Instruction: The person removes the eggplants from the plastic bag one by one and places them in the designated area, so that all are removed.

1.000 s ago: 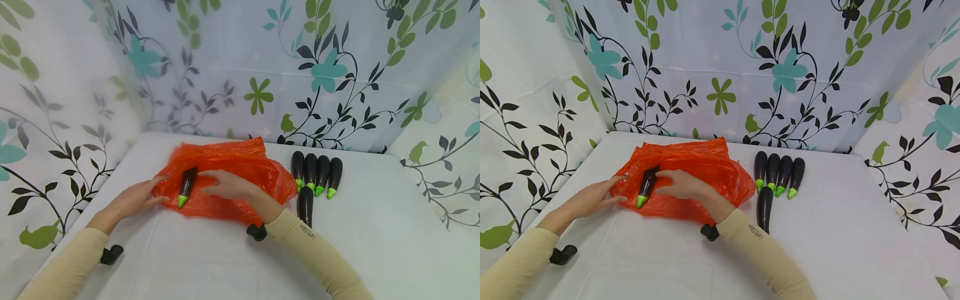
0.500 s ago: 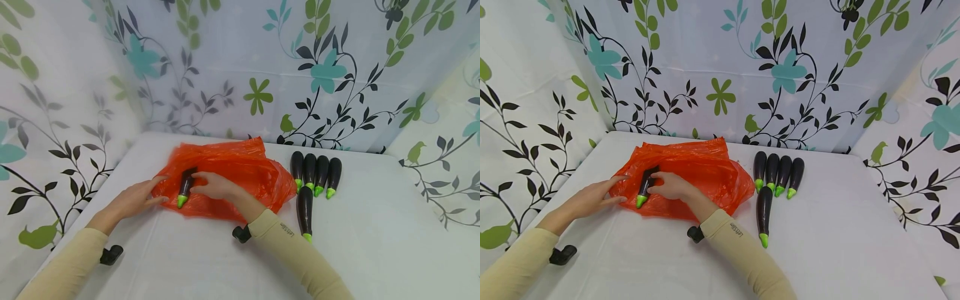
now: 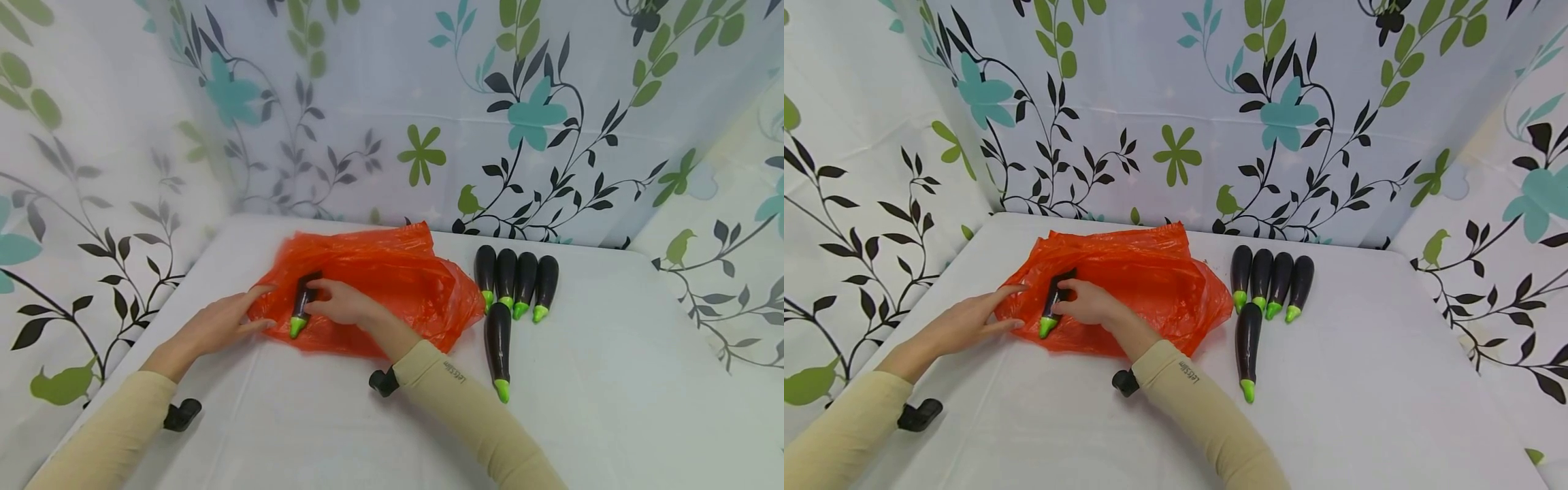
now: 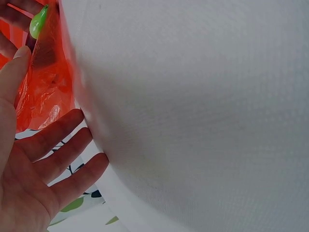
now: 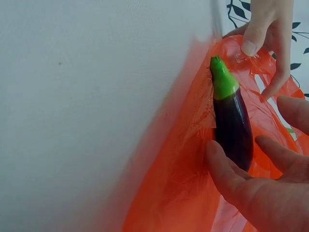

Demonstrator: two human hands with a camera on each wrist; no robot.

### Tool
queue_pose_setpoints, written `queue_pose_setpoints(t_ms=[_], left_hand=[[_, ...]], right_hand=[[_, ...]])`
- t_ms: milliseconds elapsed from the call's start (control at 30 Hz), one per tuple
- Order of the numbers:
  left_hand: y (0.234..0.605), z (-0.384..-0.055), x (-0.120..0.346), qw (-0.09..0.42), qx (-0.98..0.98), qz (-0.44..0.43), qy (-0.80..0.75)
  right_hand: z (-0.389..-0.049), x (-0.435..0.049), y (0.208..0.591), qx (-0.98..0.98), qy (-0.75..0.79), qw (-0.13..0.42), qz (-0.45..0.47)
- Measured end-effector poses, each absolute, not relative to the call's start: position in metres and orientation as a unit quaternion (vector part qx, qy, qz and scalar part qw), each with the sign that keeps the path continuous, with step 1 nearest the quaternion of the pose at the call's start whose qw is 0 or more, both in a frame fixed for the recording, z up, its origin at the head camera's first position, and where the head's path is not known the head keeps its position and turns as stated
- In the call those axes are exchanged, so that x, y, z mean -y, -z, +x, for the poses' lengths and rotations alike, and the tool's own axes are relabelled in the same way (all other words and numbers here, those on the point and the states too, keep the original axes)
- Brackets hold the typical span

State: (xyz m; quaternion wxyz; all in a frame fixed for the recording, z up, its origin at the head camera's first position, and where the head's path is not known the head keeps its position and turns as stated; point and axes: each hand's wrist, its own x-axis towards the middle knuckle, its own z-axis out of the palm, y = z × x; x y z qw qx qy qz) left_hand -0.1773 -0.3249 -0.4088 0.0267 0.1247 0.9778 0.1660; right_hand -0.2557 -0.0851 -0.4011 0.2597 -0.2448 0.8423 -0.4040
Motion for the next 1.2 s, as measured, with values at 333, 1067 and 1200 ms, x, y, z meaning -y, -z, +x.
queue_pose_setpoints(t_ms=[333,1067,1200], left_hand=[[0.4088,-0.1778,0.3246,0.022,-0.978,0.128,-0.166],[0.411,-0.1773,0.3255,0.019,-0.977,0.129,-0.166],[0.4104,-0.1776,0.3256,0.02,-0.977,0.13,-0.166]], right_hand=[[-0.2531,0.0886,0.4022,-0.845,0.407,0.264,-0.226],[-0.2531,0.0932,0.4083,-0.854,0.364,0.26,-0.265],[-0.2539,0.0936,0.4084,-0.855,0.356,0.259,-0.273]])
